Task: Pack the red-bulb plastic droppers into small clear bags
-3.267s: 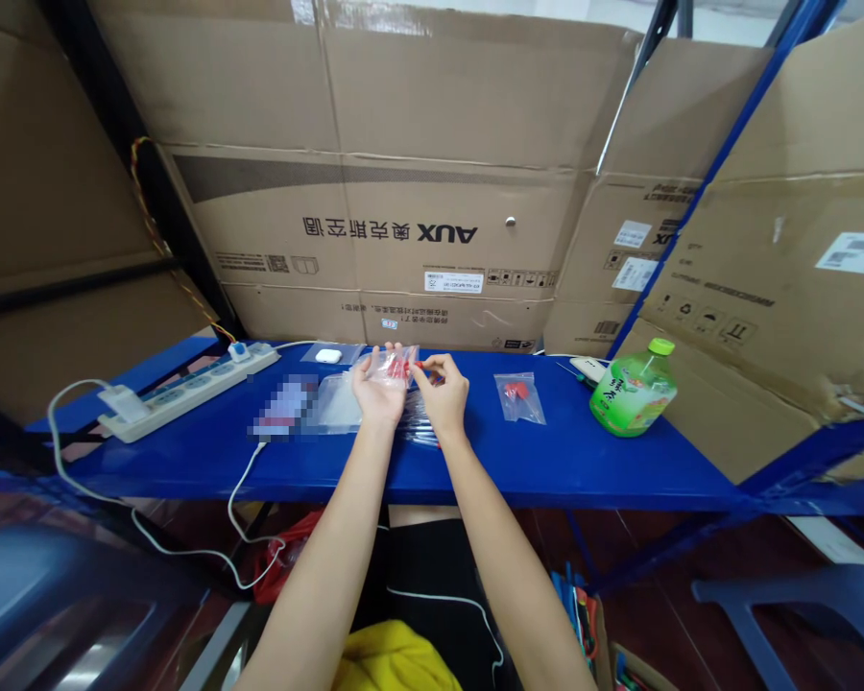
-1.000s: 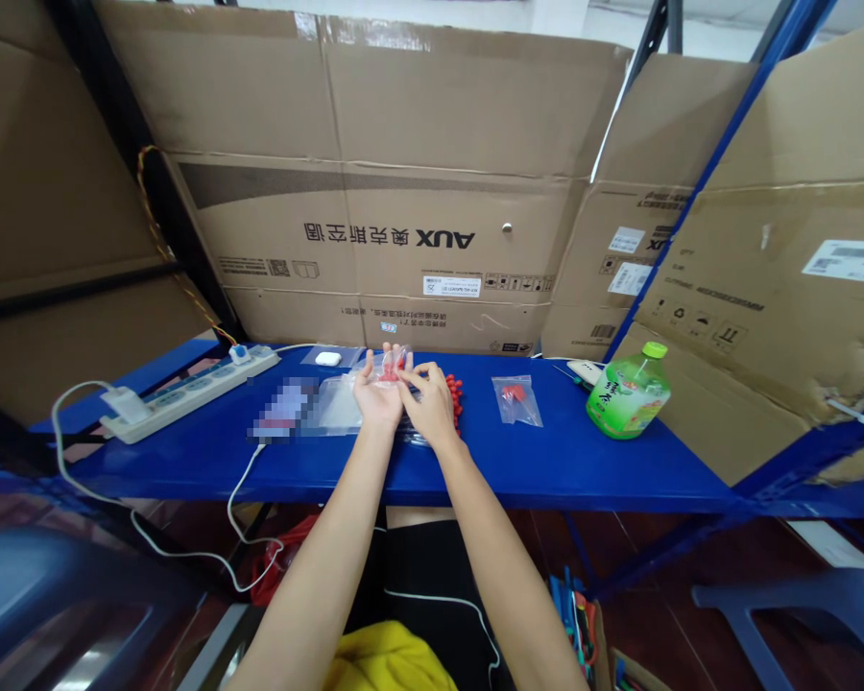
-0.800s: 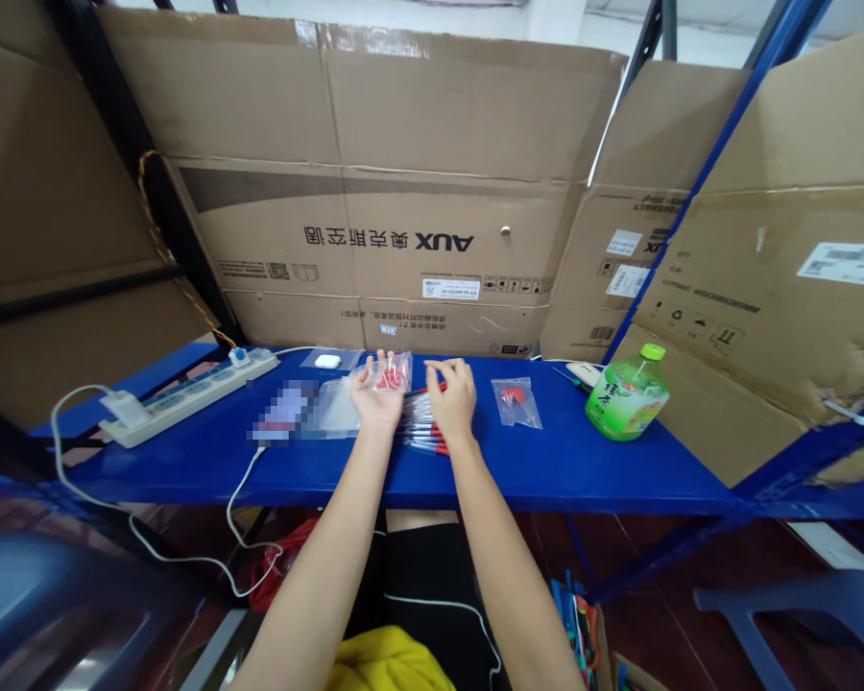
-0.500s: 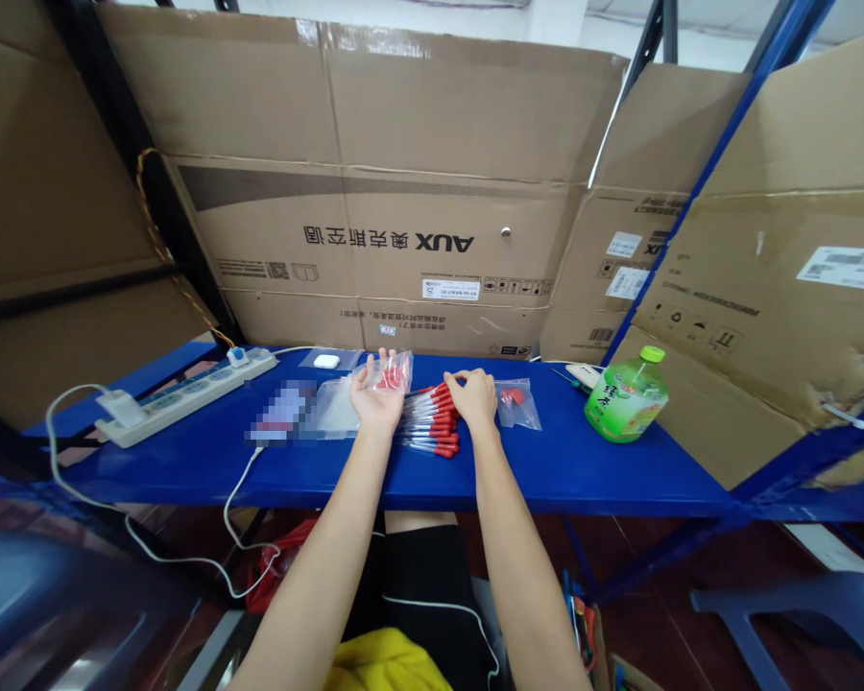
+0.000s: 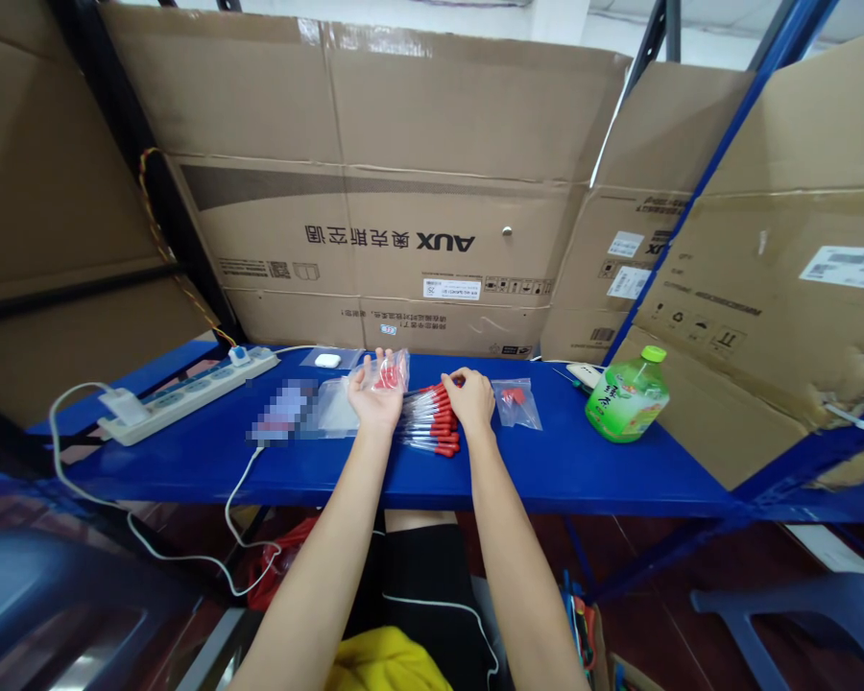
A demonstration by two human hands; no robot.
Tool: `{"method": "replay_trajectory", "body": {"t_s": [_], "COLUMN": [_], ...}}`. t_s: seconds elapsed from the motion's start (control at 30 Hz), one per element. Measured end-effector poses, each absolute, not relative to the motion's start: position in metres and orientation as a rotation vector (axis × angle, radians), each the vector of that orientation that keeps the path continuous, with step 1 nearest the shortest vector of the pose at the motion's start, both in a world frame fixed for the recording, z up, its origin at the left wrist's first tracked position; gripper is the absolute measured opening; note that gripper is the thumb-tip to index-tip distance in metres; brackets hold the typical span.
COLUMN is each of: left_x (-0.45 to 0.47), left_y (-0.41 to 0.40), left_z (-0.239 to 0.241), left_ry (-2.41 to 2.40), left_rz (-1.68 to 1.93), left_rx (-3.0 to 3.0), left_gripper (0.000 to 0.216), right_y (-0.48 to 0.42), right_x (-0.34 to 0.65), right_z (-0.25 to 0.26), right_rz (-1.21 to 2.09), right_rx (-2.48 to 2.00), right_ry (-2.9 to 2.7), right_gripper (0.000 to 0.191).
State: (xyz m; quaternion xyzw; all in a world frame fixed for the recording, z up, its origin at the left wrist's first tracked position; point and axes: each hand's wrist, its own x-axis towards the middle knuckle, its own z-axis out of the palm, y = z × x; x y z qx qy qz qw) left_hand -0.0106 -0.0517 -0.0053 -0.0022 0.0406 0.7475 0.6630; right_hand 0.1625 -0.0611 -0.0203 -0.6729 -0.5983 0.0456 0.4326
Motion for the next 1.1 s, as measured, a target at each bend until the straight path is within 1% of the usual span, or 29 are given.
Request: {"method": "replay_trajectory", "body": {"t_s": [0.13,0.37,0.43,0.6,0.7,0.83,1.0,1.1], "left_x": [-0.011,-0.011,-0.011,-0.011,-0.011,-0.009,-0.003,-0.003], "left_y": [-0.051,-0.053,-0.053,-0.054,-0.054,-0.056,-0.059,-0.060], "left_z": [-0.006,-0.005,-0.005,-0.003,-0.003,-0.002,0.002,0.003], "left_ry": [0.079,0.060,0.057,0.061,0.078,0.106,0.091,0.097], "left_rz": [1.693,1.689,1.680,1.708,1.734,1.698,1.615,1.618], "left_rx": [-0.001,-0.014,-0.010,-0.004,0.015,0.055,0.098,0.080], "left_gripper": [0.019,0.017,0.017,0.017,0.019,0.023,0.023,0.024], "right_y": [-0.063,-0.068,-0.068,-0.070,-0.075,-0.081,-0.083,-0.083], "right_x": [0.162,0.170,0.171,0.168,0.163,0.155,0.145,0.144], "right_z": [-0.020,-0.023,-0.023,-0.015,-0.009,-0.005,-0.004,-0.004], "right_rz": [0.054,0.150,0.168,0.157,0.144,0.095,0.065,0.030], "right_rx": [-1.681,-1.556,-1.497,-1.310,-1.196,-1.111,-1.175,-1.165], "right_ry": [-1.521,-1.576,-1.568,-1.346,-1.249,-1.262,-1.353,-1.298], "right_gripper": [0.025,0.018,0.019,0.033,0.038,0.037,0.035,0.034]}}
